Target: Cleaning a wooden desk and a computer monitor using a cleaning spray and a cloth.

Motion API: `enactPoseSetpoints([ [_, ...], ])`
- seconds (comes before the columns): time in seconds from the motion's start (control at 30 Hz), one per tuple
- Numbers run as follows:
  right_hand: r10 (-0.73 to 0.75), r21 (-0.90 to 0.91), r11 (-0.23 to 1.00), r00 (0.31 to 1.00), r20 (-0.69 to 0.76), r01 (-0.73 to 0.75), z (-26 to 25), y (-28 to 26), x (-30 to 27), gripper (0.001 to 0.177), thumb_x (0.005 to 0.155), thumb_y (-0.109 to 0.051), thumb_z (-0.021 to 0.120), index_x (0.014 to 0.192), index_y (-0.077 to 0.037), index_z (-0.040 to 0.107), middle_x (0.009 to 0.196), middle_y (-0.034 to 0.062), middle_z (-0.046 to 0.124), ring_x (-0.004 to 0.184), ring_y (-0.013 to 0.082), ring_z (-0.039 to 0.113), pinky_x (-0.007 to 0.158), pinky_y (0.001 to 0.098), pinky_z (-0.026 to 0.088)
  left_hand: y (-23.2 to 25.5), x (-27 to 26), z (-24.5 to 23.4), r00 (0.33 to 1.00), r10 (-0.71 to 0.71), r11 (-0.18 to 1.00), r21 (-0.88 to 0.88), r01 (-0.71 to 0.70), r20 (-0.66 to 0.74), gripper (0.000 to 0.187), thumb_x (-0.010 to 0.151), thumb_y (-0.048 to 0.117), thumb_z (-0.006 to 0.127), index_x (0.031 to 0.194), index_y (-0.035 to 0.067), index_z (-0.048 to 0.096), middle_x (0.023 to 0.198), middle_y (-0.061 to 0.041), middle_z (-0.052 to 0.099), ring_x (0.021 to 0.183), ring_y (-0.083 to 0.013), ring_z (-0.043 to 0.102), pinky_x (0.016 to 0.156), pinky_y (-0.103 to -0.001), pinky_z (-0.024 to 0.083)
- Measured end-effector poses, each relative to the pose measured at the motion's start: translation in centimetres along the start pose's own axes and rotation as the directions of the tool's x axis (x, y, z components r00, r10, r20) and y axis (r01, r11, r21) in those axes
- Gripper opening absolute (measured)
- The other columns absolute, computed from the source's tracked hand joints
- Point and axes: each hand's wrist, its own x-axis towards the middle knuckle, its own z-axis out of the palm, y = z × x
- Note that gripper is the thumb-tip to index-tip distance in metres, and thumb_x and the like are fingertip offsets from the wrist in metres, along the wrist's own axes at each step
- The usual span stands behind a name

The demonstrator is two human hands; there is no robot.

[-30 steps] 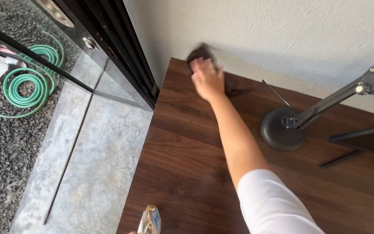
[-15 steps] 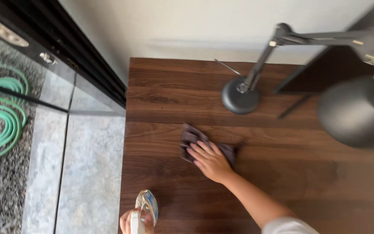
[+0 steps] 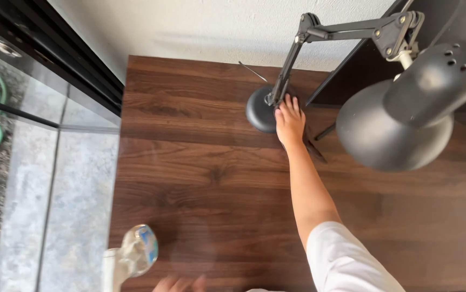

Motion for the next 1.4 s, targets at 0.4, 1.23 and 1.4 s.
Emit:
enactPoseSetpoints([
  [0.4, -0.267, -0.032, 0.962, 0.957, 0.117, 0.272, -0.9, 0.7, -2.0, 0.030, 0.106, -0.018, 0.054, 0.129, -0.004, 0.066, 0.150, 0.0113, 0.058, 0.148, 0.0327, 0.043, 0.116, 0.0538, 0.031, 14.2, 36.6, 25.7, 0.964, 0.166, 0.962, 0.180, -0.204, 0.209, 0.095, 0.083, 0.048, 0.077, 0.155, 0.002, 0.035, 0.162, -0.014, 0.036, 0.151, -0.0294, 0.031, 0.121, -0.049, 0.022],
  [1.23, -0.223, -0.036, 0.975, 0.971, -0.087, 0.220, -2.1, -1.4, -1.6, 0.034, 0.100, -0.012, 0.061, 0.133, -0.007, 0.069, 0.139, 0.0144, 0.067, 0.124, 0.0345, 0.059, 0.106, 0.0465, 0.044, 13.0, 36.9, 26.0, 0.981, 0.164, 0.984, 0.056, -0.170, 0.100, 0.089, 0.069, 0.044, 0.089, 0.147, 0.015, 0.055, 0.151, -0.004, 0.056, 0.139, -0.0258, 0.052, 0.118, -0.050, 0.029],
  [1.4, -0.075, 0.136, 0.985, 0.979, -0.190, 0.102, 3.1, 3.1, 2.0, 0.037, 0.105, -0.010, 0.058, 0.141, -0.005, 0.062, 0.136, 0.0185, 0.067, 0.114, 0.0371, 0.061, 0.102, 0.0477, 0.047, 12.5, 36.6, 26.3, 0.983, 0.167, 0.984, 0.054, -0.171, 0.076, 0.091, 0.071, 0.048, 0.090, 0.147, 0.013, 0.055, 0.152, -0.006, 0.055, 0.140, -0.0250, 0.053, 0.120, -0.051, 0.029],
])
